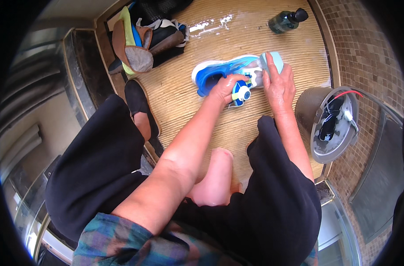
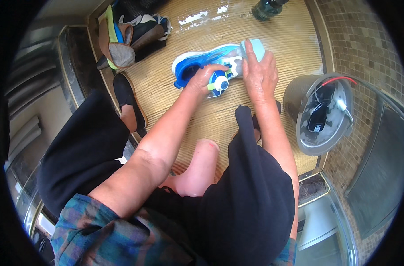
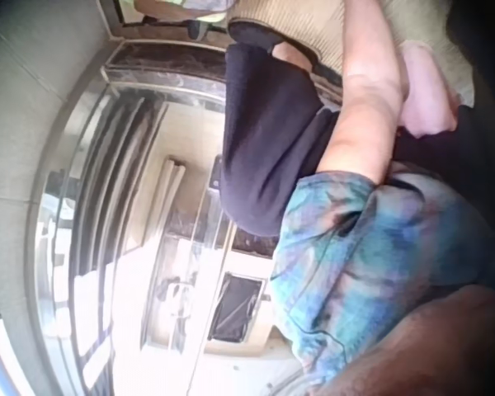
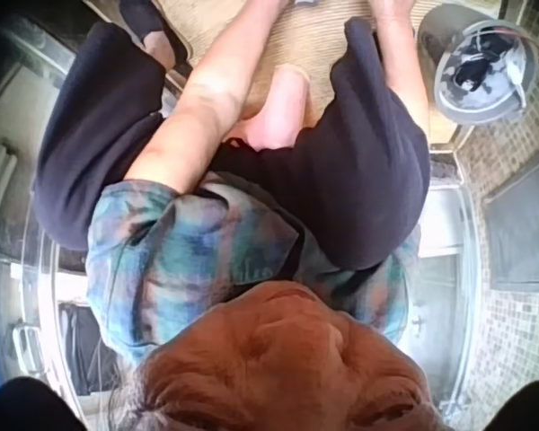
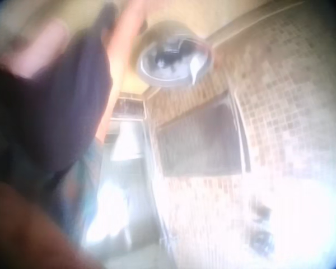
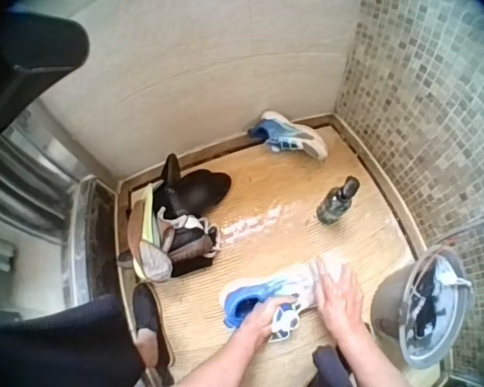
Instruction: The person scrubs a blue and white sneaker with a brush and cleaning solution while sitting on a mat. They repeatedly scrub the upper and sole, dip the shoe in a bucket of water, and continue scrubbing different areas of the shoe.
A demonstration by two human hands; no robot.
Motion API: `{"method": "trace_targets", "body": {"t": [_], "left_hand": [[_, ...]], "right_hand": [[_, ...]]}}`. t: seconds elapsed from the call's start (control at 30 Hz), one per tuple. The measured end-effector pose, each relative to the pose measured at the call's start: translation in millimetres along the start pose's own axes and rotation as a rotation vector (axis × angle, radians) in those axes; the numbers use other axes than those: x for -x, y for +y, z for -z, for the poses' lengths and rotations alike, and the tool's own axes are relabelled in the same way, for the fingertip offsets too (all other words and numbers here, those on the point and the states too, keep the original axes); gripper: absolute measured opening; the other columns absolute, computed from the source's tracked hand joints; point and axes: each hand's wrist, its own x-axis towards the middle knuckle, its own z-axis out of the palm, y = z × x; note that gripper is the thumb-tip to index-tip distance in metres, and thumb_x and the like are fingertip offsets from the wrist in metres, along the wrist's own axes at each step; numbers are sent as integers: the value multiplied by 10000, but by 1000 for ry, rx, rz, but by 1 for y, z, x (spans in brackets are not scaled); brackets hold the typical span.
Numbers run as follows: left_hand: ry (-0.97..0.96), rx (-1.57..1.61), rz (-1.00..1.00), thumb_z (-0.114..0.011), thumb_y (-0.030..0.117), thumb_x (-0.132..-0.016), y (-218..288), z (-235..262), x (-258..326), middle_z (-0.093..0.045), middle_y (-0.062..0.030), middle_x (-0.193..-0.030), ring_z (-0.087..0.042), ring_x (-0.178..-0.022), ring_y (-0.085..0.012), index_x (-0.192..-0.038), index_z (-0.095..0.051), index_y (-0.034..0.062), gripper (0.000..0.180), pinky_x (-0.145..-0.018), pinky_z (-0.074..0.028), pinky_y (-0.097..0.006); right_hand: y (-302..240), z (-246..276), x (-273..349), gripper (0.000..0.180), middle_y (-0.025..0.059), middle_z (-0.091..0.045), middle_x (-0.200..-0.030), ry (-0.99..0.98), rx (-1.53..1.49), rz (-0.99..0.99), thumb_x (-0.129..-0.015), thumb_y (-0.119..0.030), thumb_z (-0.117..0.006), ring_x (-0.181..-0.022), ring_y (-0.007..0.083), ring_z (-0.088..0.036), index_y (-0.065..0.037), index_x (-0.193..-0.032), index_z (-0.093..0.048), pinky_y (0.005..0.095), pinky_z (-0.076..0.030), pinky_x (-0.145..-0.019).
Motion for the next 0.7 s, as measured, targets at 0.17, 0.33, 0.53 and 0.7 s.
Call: {"method": "trace_targets", "body": {"t": [0.17, 0.33, 0.53, 0.7], "left_hand": [[-37, 26, -20, -671, 11, -749, -5, 11, -8, -673, -88, -841, -668, -703, -186, -942, -652, -2, 194, -612, -552, -293], [-75, 14, -43, -680, 14, -765, -8, 6, 0, -678, -87, -845, -670, -698, -184, -955, -654, 6, 192, -607, -557, -292], [-141, -80, -55, -689, 39, -797, -5, 8, -10, -678, -67, -878, -665, -749, -159, -1004, -649, 6, 214, -609, -548, -283], [-157, -331, -169, -663, 147, -864, -11, 14, -1, -635, -65, -1060, -601, -916, -133, -1128, -602, 32, 295, -777, -515, -298]], "right_hand": [[-17, 11, 4, 521, 172, -523, -1054, -39, -116, 62, -828, -200, -669, -916, 333, -574, -275, -1328, -544, 424, -510, -758], [-16, 7, 10, 560, 186, -536, -1048, 49, -20, 313, -764, -170, -690, -851, 328, -552, -261, -1303, -565, 405, -492, -705], [4, -2, -2, 560, 138, -518, -1000, -12, 81, 105, -771, -174, -697, -903, 318, -560, -289, -1303, -564, 408, -498, -761], [-21, 16, 2, 548, 150, -532, -1010, -108, -424, 28, -766, -211, -700, -897, 333, -568, -281, -1293, -572, 412, -502, -739]]}}
